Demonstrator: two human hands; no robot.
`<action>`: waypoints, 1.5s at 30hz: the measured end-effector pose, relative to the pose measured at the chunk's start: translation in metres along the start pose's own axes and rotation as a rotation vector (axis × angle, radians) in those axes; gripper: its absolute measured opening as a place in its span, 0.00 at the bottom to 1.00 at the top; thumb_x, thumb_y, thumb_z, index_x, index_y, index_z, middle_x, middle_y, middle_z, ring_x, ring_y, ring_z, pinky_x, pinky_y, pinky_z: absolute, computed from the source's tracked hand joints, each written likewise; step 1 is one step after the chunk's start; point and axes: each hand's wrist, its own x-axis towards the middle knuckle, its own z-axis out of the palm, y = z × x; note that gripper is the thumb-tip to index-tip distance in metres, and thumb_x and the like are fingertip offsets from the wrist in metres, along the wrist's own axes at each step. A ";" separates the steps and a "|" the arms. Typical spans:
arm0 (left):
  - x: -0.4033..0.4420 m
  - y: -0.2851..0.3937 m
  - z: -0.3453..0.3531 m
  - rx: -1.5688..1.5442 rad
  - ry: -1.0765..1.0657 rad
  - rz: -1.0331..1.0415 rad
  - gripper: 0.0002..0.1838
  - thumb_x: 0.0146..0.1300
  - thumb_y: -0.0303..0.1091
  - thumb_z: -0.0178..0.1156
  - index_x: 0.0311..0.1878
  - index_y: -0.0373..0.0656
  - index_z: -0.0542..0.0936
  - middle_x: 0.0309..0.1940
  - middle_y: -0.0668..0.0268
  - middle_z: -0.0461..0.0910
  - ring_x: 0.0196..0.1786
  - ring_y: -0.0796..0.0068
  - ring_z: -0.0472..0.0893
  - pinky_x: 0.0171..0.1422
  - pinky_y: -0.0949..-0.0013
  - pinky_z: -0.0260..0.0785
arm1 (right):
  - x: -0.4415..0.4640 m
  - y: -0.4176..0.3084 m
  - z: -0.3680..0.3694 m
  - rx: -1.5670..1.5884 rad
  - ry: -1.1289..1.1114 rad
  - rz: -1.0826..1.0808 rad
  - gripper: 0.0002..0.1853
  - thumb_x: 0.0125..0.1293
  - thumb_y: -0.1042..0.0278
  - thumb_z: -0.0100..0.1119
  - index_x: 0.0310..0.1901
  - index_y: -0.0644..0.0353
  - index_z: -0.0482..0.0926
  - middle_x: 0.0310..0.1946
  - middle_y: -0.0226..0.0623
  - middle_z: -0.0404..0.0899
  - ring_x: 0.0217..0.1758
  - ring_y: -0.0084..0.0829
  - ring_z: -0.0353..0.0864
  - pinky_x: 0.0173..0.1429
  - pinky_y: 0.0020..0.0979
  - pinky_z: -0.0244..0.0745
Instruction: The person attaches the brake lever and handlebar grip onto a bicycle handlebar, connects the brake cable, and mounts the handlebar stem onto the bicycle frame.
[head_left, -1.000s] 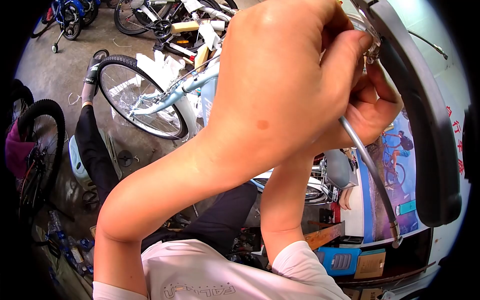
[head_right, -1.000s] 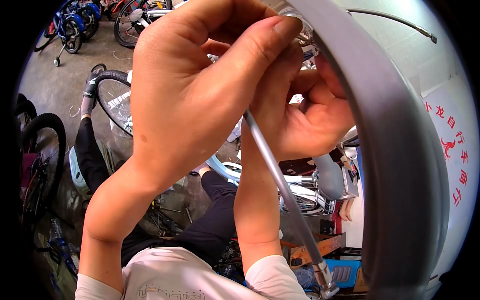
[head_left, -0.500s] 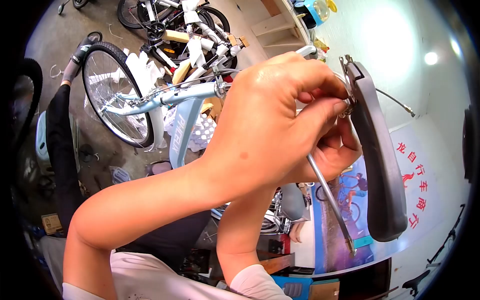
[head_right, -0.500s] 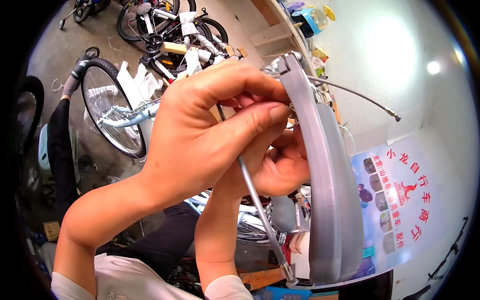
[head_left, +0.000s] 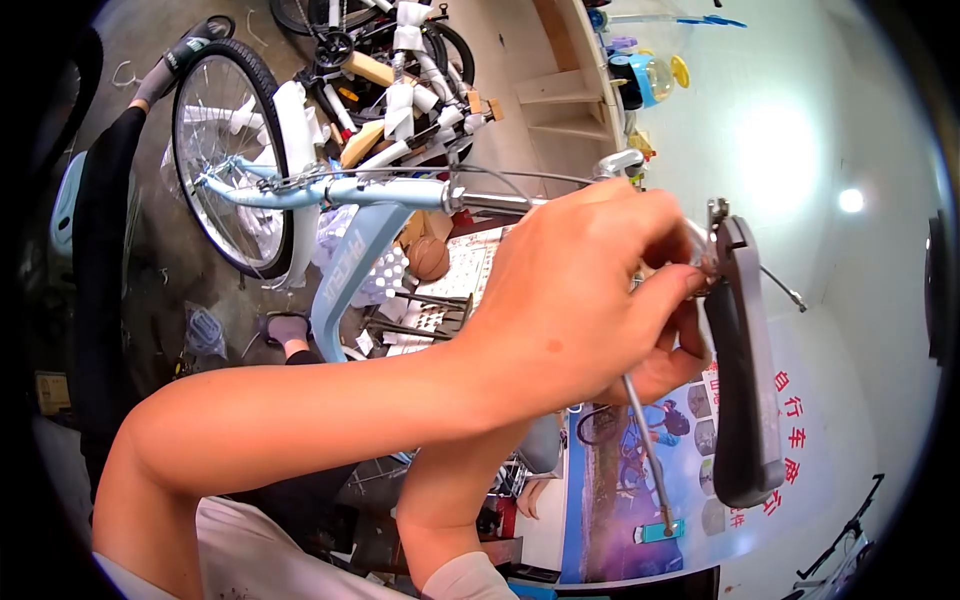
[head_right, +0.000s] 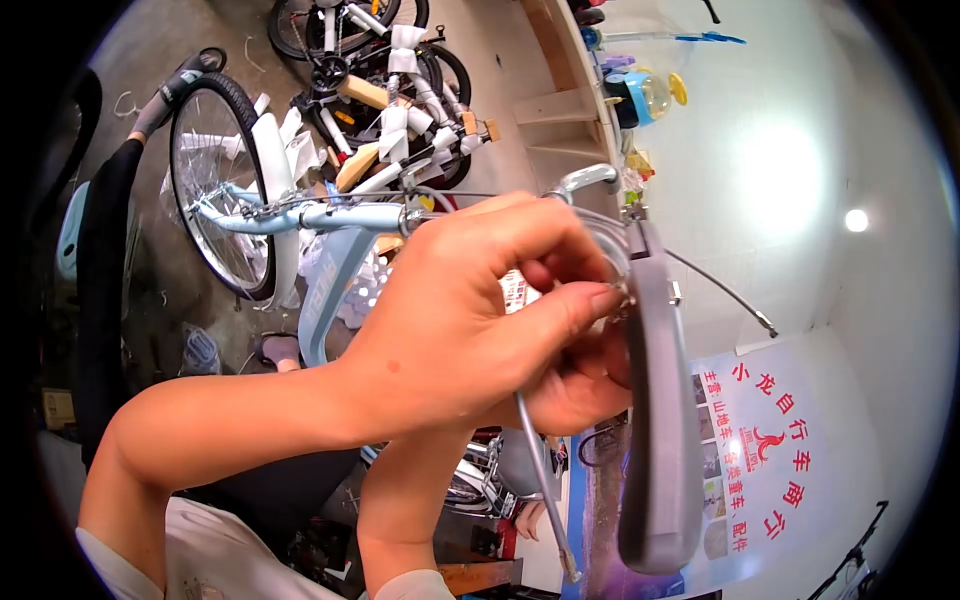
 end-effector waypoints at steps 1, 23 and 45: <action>0.000 -0.001 0.002 -0.008 0.029 0.019 0.07 0.58 0.33 0.66 0.35 0.40 0.82 0.31 0.55 0.79 0.38 0.49 0.81 0.43 0.53 0.73 | 0.001 0.001 0.001 -0.014 0.014 -0.018 0.11 0.72 0.70 0.58 0.51 0.65 0.79 0.41 0.43 0.84 0.38 0.31 0.84 0.43 0.30 0.80; 0.001 0.000 0.002 -0.152 -0.010 -0.008 0.05 0.60 0.29 0.63 0.35 0.37 0.80 0.30 0.53 0.79 0.36 0.50 0.80 0.41 0.54 0.71 | 0.022 0.002 0.003 -0.066 0.037 -0.065 0.13 0.70 0.69 0.60 0.51 0.68 0.79 0.43 0.44 0.84 0.38 0.32 0.84 0.45 0.30 0.78; -0.005 -0.001 -0.008 -0.099 0.036 0.004 0.08 0.59 0.26 0.66 0.42 0.36 0.84 0.34 0.60 0.82 0.36 0.65 0.81 0.43 0.66 0.73 | 0.023 0.008 0.000 -0.221 0.123 -0.196 0.12 0.71 0.70 0.59 0.51 0.68 0.78 0.42 0.44 0.83 0.38 0.32 0.84 0.44 0.30 0.78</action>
